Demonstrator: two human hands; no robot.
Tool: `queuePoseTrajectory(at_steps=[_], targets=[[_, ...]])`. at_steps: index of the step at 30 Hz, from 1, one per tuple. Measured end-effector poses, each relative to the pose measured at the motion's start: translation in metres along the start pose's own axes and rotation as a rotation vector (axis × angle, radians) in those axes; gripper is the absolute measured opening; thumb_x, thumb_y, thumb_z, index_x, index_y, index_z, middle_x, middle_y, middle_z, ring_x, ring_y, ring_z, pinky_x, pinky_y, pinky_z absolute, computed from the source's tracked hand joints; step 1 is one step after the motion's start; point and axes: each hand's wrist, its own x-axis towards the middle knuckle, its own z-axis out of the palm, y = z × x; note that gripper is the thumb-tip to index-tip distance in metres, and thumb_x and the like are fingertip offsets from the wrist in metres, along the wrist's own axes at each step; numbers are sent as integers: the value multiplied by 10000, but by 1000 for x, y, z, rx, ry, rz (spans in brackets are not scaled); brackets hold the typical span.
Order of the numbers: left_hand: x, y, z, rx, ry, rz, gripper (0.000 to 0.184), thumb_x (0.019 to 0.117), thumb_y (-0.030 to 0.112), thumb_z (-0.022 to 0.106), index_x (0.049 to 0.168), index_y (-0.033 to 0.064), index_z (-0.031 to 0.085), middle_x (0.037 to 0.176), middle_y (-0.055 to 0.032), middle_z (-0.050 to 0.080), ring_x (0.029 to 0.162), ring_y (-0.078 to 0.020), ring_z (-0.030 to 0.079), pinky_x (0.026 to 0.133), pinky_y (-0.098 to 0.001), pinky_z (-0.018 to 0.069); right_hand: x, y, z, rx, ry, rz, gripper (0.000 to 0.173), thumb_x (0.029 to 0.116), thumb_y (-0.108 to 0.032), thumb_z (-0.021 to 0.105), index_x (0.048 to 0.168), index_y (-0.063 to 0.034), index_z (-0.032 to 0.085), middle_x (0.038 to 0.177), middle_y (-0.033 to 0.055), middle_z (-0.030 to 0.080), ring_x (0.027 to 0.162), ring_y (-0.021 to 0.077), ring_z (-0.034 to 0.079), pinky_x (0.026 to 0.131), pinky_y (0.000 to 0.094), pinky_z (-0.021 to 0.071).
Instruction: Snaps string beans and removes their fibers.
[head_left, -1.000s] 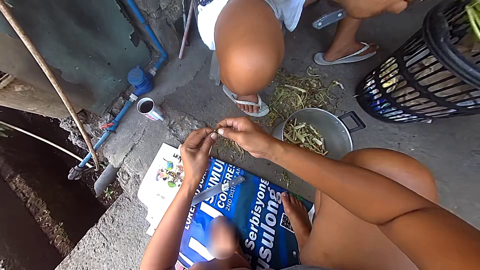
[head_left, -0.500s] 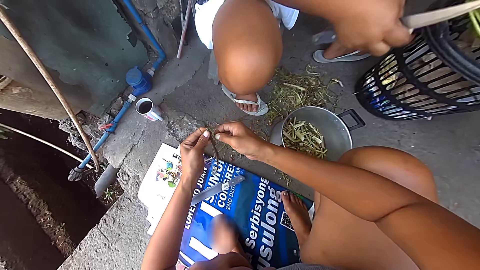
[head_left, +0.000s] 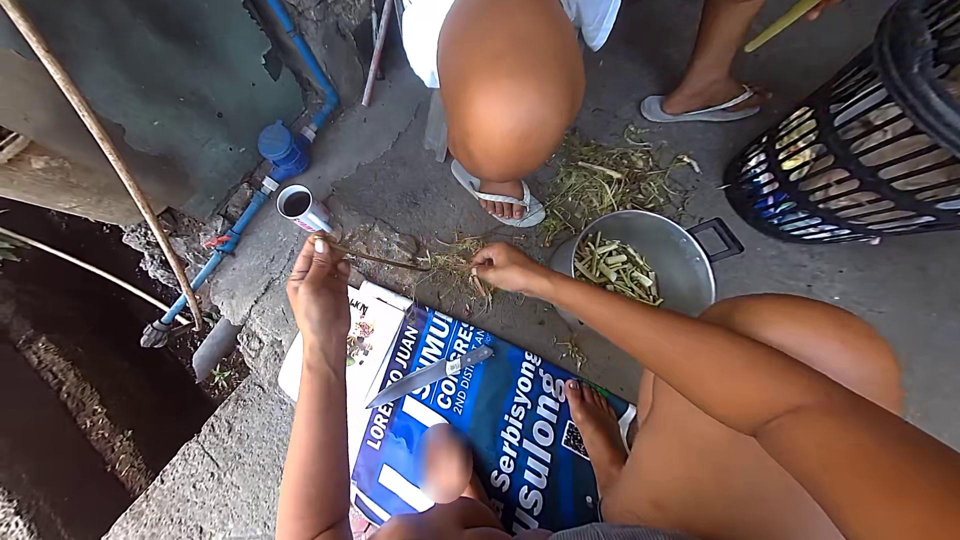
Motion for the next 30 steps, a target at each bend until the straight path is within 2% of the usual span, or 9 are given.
queuePoseTrajectory(at_steps=[4,8,10,13,16,18,23,27,30], targets=[[9,15,-19,-36,59,30,233,1105,156,418,1099,145,650,898,52,667,759,-34,644,712,-181,556,29,47,-9,-146,123,112,182,972,-91,613,897,35,720,860,241,667,798,393,638,690,599,481],[6,18,-24,-59,53,11,229,1101,149,425,1099,148,655,915,40,673,766,-38,646,706,-175,554,39,58,-8,-145,139,206,183,960,-102,635,873,39,711,856,252,666,817,415,641,697,616,480],[4,16,-21,-37,34,-19,225,1100,152,428,1117,146,652,921,38,675,767,-40,645,714,-182,557,37,50,-9,-165,113,234,169,970,-109,635,948,29,731,939,250,689,903,406,660,785,608,504],[1,14,-6,81,12,-43,247,1086,130,418,1111,124,664,899,44,686,740,-36,633,699,-208,554,34,28,-27,-140,62,186,278,959,-59,636,1213,29,708,1211,283,662,1177,421,613,1014,614,456],[-3,12,8,159,-43,-91,225,1057,48,486,1089,63,709,906,9,704,730,-44,636,686,-209,552,23,-7,-27,-71,129,49,314,956,-99,691,1237,39,695,1262,293,637,1219,424,595,1047,597,450],[-4,9,23,210,-94,-120,222,1039,8,499,1065,39,717,897,-2,717,746,-48,649,687,-205,548,8,-33,-32,-16,190,-88,242,969,-122,702,1156,28,731,1225,258,641,1149,382,617,1009,550,488],[-13,3,37,269,-195,-166,211,1021,-19,518,1063,43,715,946,-3,719,774,-49,647,692,-193,539,-20,-77,-24,157,148,-461,152,957,-131,710,1040,-15,762,1058,143,678,898,223,640,788,402,547],[-17,-2,40,291,-292,-164,220,1008,-27,526,1135,54,686,921,13,712,799,-57,659,746,-224,561,-31,-92,-22,191,17,-486,129,946,-146,738,986,-28,771,1083,122,676,874,175,629,741,332,533],[-22,-7,40,309,-356,-179,205,1012,-1,550,1141,68,693,913,22,715,769,-40,643,714,-206,543,-33,-86,-18,215,-12,-471,97,919,-114,759,939,-20,774,1060,126,677,834,170,616,698,318,521]])
